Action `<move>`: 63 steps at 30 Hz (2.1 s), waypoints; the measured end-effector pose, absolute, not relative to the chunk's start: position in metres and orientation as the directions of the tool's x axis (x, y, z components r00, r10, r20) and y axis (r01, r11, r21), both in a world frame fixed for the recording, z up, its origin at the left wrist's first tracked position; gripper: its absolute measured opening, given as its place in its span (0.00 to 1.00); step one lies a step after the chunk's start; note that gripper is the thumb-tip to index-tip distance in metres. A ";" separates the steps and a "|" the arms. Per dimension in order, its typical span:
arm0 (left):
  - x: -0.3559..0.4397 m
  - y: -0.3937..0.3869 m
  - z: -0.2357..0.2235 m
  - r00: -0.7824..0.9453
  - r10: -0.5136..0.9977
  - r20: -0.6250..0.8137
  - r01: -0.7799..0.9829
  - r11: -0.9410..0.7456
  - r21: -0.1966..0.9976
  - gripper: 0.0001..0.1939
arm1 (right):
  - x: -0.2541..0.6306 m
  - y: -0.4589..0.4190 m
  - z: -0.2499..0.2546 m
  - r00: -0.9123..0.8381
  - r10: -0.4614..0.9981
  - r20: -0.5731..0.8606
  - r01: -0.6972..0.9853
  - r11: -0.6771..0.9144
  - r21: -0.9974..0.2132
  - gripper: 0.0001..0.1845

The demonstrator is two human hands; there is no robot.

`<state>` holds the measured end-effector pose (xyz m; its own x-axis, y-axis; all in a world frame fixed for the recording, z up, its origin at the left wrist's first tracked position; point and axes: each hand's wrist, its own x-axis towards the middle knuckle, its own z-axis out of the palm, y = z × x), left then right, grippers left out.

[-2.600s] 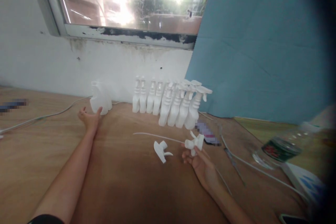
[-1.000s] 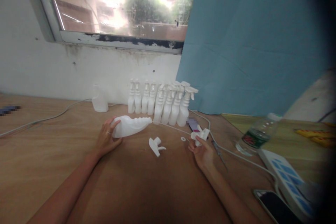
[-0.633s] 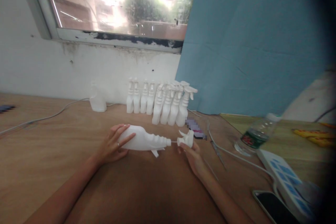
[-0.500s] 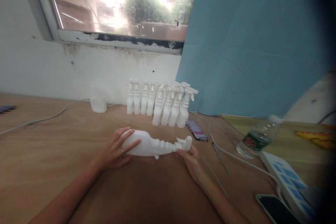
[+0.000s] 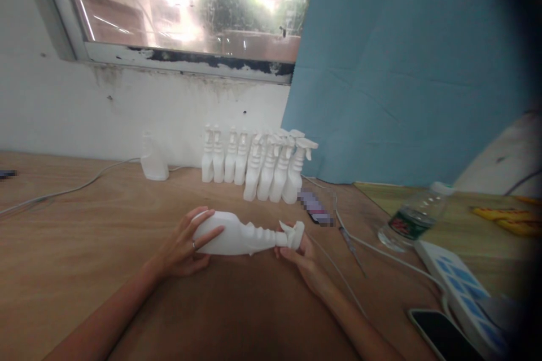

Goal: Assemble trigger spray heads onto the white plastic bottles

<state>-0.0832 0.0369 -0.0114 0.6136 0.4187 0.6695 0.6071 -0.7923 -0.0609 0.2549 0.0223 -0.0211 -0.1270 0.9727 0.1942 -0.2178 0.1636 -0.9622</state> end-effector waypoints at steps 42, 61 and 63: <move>-0.076 0.030 0.002 0.624 0.469 0.625 0.576 -0.816 0.037 0.38 | 0.252 0.024 -0.019 -0.008 0.988 0.156 0.044 0.156 -0.987 0.23; -0.079 0.034 -0.003 0.629 0.477 0.614 0.528 -0.842 0.112 0.43 | 0.257 0.016 -0.010 -0.055 0.993 0.100 0.162 0.108 -0.981 0.17; -0.078 0.034 -0.005 0.625 0.471 0.622 0.531 -0.841 0.104 0.42 | 0.257 0.014 -0.011 -0.066 0.991 0.116 0.157 0.125 -0.980 0.17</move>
<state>-0.0777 0.0342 -0.0055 0.6254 0.4711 0.6221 0.5306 -0.8413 0.1037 0.2569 0.0143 -0.0114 -0.0663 0.9910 0.1161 0.1573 0.1253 -0.9796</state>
